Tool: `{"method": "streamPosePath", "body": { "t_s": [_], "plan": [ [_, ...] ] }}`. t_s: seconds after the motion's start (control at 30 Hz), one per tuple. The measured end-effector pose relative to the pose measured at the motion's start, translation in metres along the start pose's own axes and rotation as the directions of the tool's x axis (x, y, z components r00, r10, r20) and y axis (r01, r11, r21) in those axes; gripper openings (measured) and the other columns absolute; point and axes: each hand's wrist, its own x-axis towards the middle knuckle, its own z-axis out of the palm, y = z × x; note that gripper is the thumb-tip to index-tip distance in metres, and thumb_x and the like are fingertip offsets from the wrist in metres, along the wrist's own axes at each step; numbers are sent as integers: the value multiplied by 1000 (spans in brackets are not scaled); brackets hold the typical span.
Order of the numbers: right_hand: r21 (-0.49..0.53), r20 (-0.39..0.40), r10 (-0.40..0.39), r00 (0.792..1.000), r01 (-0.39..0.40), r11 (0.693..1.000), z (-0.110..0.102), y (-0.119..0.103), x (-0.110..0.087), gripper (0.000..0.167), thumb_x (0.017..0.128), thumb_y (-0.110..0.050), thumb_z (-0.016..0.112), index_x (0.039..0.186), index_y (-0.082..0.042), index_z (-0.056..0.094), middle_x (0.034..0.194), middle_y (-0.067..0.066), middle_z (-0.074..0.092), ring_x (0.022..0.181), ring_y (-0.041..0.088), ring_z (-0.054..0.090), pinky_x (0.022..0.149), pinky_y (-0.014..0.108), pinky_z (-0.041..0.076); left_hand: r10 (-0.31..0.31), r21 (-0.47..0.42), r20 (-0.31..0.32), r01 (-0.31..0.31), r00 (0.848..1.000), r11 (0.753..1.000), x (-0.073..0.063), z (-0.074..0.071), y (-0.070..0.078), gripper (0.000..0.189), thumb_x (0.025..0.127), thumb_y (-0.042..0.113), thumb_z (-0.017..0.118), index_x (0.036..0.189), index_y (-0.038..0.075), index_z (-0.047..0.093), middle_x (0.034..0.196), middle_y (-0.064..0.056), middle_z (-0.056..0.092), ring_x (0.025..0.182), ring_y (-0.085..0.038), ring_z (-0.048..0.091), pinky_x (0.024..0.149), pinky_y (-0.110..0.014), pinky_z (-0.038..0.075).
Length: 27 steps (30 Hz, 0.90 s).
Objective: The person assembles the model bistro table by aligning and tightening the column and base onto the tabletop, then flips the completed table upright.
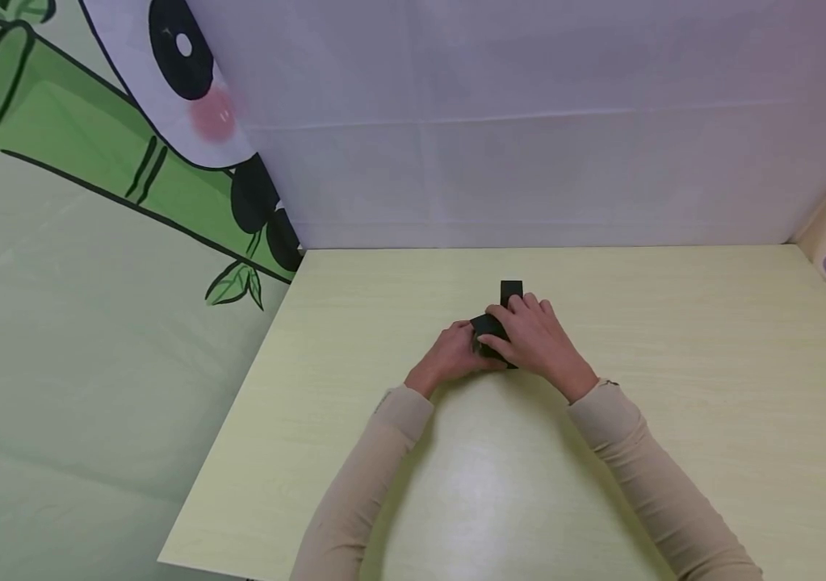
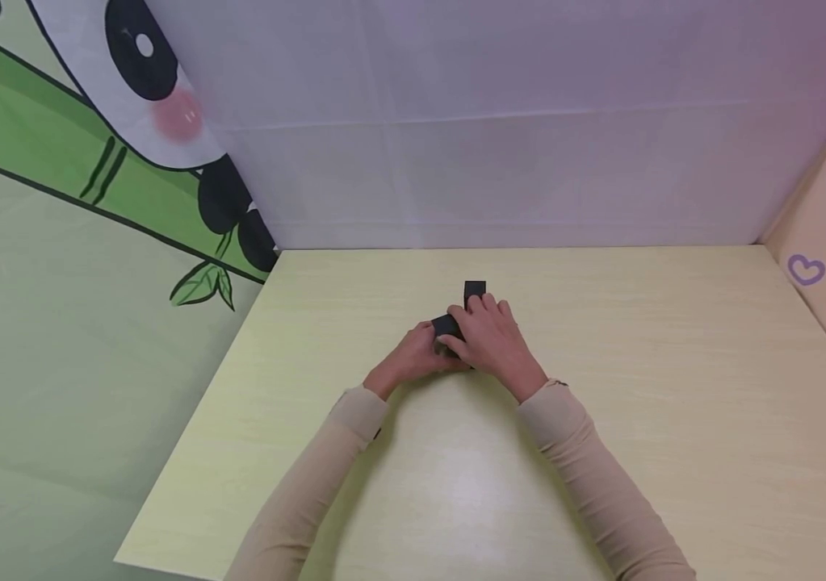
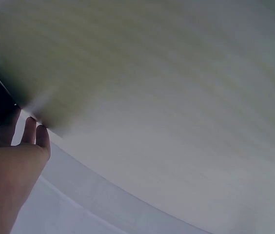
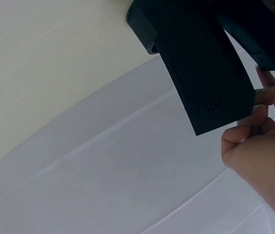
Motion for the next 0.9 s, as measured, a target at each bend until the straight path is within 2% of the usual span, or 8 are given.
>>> {"method": "streamPosePath", "body": {
  "t_s": [0.17, 0.3, 0.4, 0.5, 0.63, 0.7, 0.77, 0.9],
  "plan": [
    [102, -105, 76, 992, -65, 993, 4, 11, -7, 51, 101, -40, 68, 136, -3, 63, 108, 20, 54, 103, 41, 47, 86, 55, 39, -24, -29, 10, 24, 1000, 999, -1, 0, 0, 76, 85, 50, 85, 147, 17, 58, 137, -4, 64, 136, -31, 49, 110, -42, 42],
    [234, -252, 200, 947, -141, 962, 8, 29, -19, 44, 106, -30, 59, 137, 1, 59, 106, 21, 52, 101, 42, 45, 85, 59, 37, -38, -36, -5, 38, 999, 999, 0, 1, -2, 78, 82, 50, 87, 144, 13, 59, 134, -9, 66, 135, -30, 49, 110, -42, 43],
    [328, -283, 303, 910, -206, 922, 12, 45, -29, 40, 110, -25, 49, 136, 5, 57, 105, 22, 52, 100, 43, 45, 84, 60, 35, -36, -40, -9, 35, 999, 999, 1, 1, -4, 78, 81, 48, 89, 142, 11, 60, 133, -11, 66, 135, -31, 49, 110, -42, 42],
    [371, -215, 366, 905, -272, 888, 13, 62, -40, 40, 112, -21, 43, 136, 8, 55, 105, 24, 53, 101, 45, 47, 85, 62, 36, -27, -45, -1, 27, 1000, 999, 2, 1, -5, 78, 81, 47, 89, 143, 11, 60, 135, -12, 64, 136, -31, 48, 111, -43, 42],
    [379, 7, 327, 945, -305, 874, 16, 82, -48, 40, 110, -14, 44, 139, 13, 52, 109, 27, 56, 103, 45, 53, 89, 62, 42, -40, -55, 4, 40, 999, 998, 1, -1, -7, 77, 80, 47, 89, 144, 13, 60, 138, -11, 63, 137, -31, 47, 112, -44, 40],
    [382, 126, 272, 954, -300, 874, 20, 89, -49, 42, 107, -13, 52, 139, 14, 51, 110, 27, 57, 102, 43, 55, 90, 59, 45, -49, -60, 7, 50, 999, 997, 1, -2, -7, 78, 80, 47, 90, 145, 14, 60, 140, -10, 62, 138, -31, 46, 113, -44, 39],
    [382, 208, 227, 951, -293, 876, 26, 93, -48, 47, 102, -17, 63, 136, 13, 52, 107, 25, 57, 100, 41, 55, 88, 55, 47, -52, -53, 11, 53, 999, 997, 1, -3, -8, 79, 80, 48, 89, 145, 13, 60, 141, -10, 61, 139, -30, 45, 114, -43, 39],
    [354, 253, 190, 949, -273, 894, 35, 92, -46, 58, 90, -35, 82, 121, 10, 61, 100, 18, 53, 96, 38, 47, 80, 46, 42, -46, -37, 18, 46, 999, 998, 1, -5, -9, 81, 80, 49, 89, 145, 10, 60, 142, -13, 60, 137, -33, 47, 113, -44, 40]
  ]
}}
